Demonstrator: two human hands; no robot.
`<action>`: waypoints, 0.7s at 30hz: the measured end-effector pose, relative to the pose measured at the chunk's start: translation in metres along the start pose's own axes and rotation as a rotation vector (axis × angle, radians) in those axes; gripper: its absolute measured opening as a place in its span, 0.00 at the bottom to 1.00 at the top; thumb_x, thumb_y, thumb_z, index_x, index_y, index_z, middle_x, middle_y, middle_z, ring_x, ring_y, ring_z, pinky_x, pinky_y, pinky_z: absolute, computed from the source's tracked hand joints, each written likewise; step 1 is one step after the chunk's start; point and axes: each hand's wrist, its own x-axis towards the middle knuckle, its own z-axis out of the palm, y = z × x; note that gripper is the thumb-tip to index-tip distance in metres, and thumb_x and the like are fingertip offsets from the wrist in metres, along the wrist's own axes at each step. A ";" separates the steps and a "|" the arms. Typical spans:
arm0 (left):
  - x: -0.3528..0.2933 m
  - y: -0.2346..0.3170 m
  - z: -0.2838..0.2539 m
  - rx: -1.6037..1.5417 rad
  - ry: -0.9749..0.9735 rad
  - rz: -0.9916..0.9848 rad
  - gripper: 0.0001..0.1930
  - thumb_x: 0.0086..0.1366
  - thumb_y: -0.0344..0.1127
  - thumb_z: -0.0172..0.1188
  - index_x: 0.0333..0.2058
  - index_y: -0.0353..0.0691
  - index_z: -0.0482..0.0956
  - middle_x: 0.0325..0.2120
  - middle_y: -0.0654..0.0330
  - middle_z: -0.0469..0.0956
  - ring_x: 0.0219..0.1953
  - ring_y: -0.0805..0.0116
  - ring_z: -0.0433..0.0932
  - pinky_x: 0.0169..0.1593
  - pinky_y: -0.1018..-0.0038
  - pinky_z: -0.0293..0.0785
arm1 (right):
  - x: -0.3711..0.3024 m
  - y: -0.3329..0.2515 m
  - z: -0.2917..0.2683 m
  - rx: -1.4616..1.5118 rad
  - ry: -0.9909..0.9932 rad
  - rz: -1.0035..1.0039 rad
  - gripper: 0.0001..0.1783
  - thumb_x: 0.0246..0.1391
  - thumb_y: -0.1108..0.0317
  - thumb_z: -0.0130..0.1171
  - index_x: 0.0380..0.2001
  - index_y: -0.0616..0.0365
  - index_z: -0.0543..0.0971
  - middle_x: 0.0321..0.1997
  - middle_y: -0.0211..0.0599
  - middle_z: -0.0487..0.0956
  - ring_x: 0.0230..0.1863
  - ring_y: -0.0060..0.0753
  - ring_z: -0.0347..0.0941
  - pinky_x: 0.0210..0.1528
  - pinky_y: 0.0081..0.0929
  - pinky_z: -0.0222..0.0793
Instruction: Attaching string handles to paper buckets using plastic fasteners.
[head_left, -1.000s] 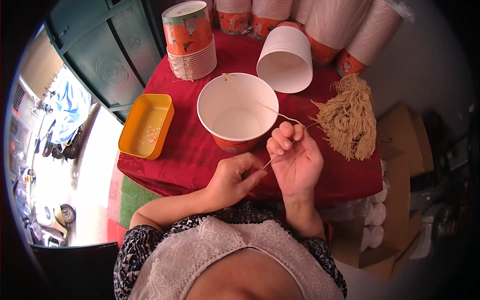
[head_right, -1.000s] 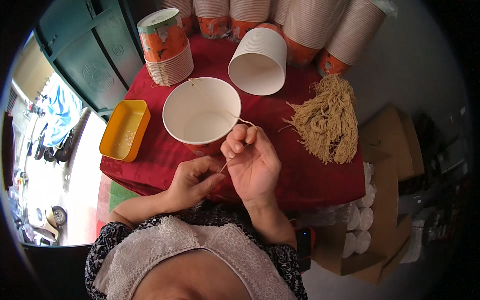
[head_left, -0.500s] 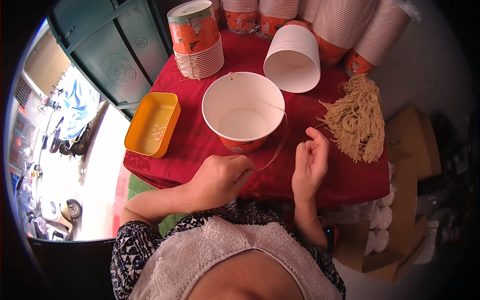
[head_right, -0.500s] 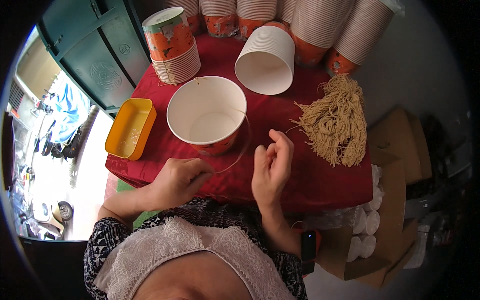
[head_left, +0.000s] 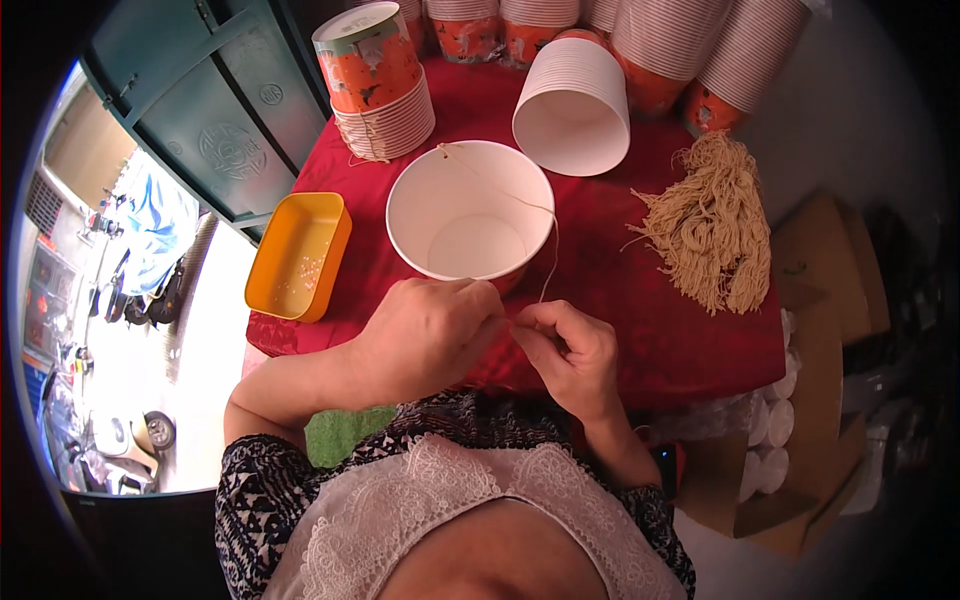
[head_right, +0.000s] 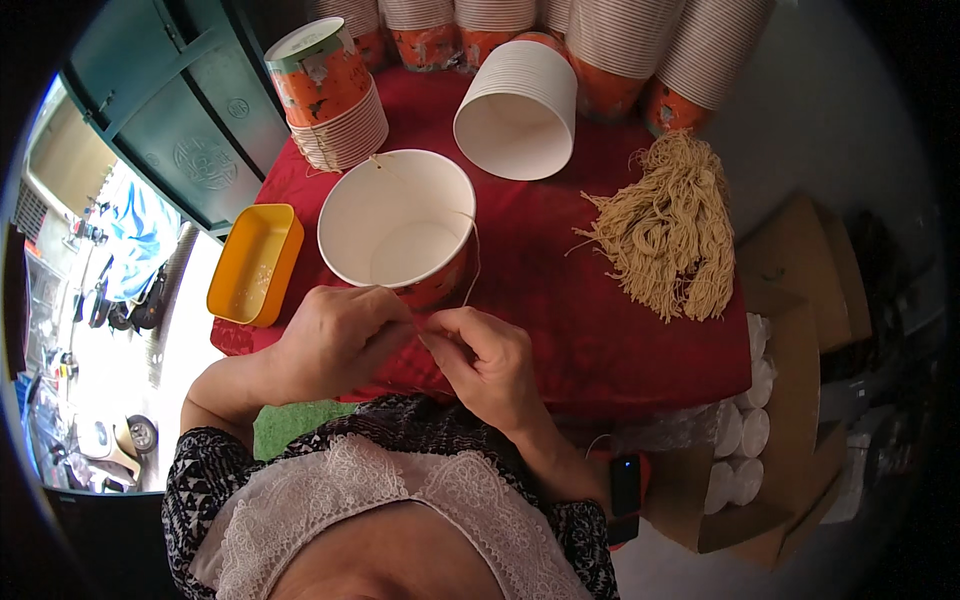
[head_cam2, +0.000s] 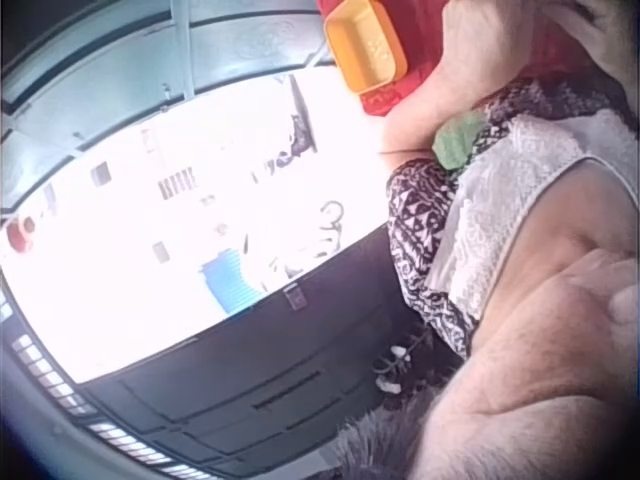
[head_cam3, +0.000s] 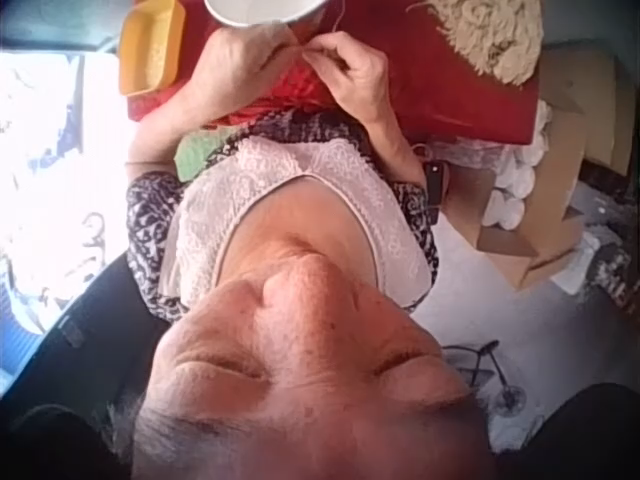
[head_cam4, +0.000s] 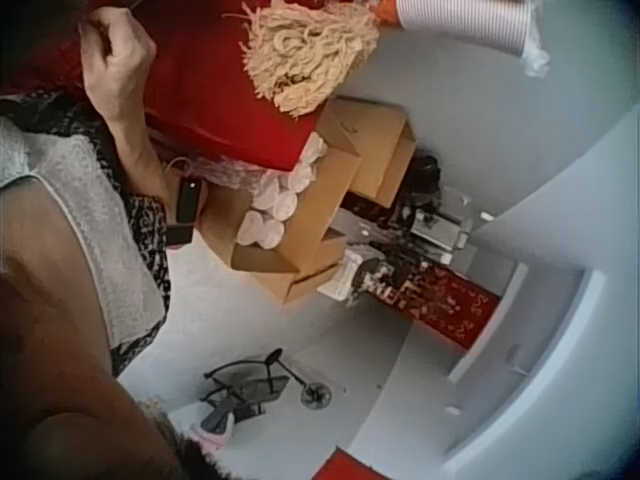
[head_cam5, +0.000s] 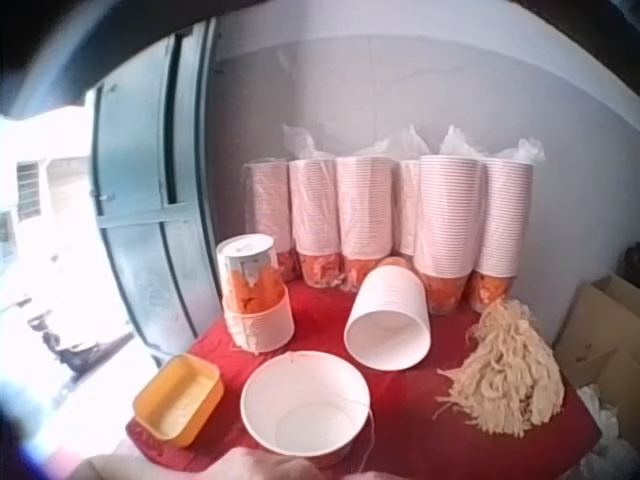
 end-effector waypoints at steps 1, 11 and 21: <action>0.001 0.000 -0.002 -0.016 0.023 -0.002 0.07 0.58 0.30 0.63 0.29 0.37 0.73 0.21 0.53 0.76 0.24 0.50 0.79 0.26 0.60 0.75 | 0.001 0.000 0.001 -0.002 0.017 -0.002 0.04 0.53 0.81 0.64 0.32 0.64 0.79 0.20 0.27 0.75 0.21 0.12 0.67 0.24 0.16 0.62; 0.008 -0.012 -0.026 0.357 0.134 0.042 0.12 0.49 0.29 0.68 0.32 0.38 0.76 0.37 0.57 0.76 0.44 0.54 0.74 0.46 0.60 0.70 | 0.000 0.006 0.011 -0.046 0.194 0.060 0.06 0.51 0.82 0.64 0.27 0.63 0.76 0.18 0.28 0.74 0.18 0.14 0.66 0.21 0.18 0.61; 0.009 -0.017 -0.017 0.255 0.049 0.117 0.09 0.51 0.28 0.67 0.29 0.38 0.75 0.32 0.60 0.75 0.45 0.57 0.73 0.53 0.59 0.64 | 0.001 0.004 0.013 -0.099 0.183 0.087 0.10 0.47 0.84 0.61 0.24 0.61 0.71 0.16 0.28 0.71 0.17 0.15 0.67 0.20 0.19 0.63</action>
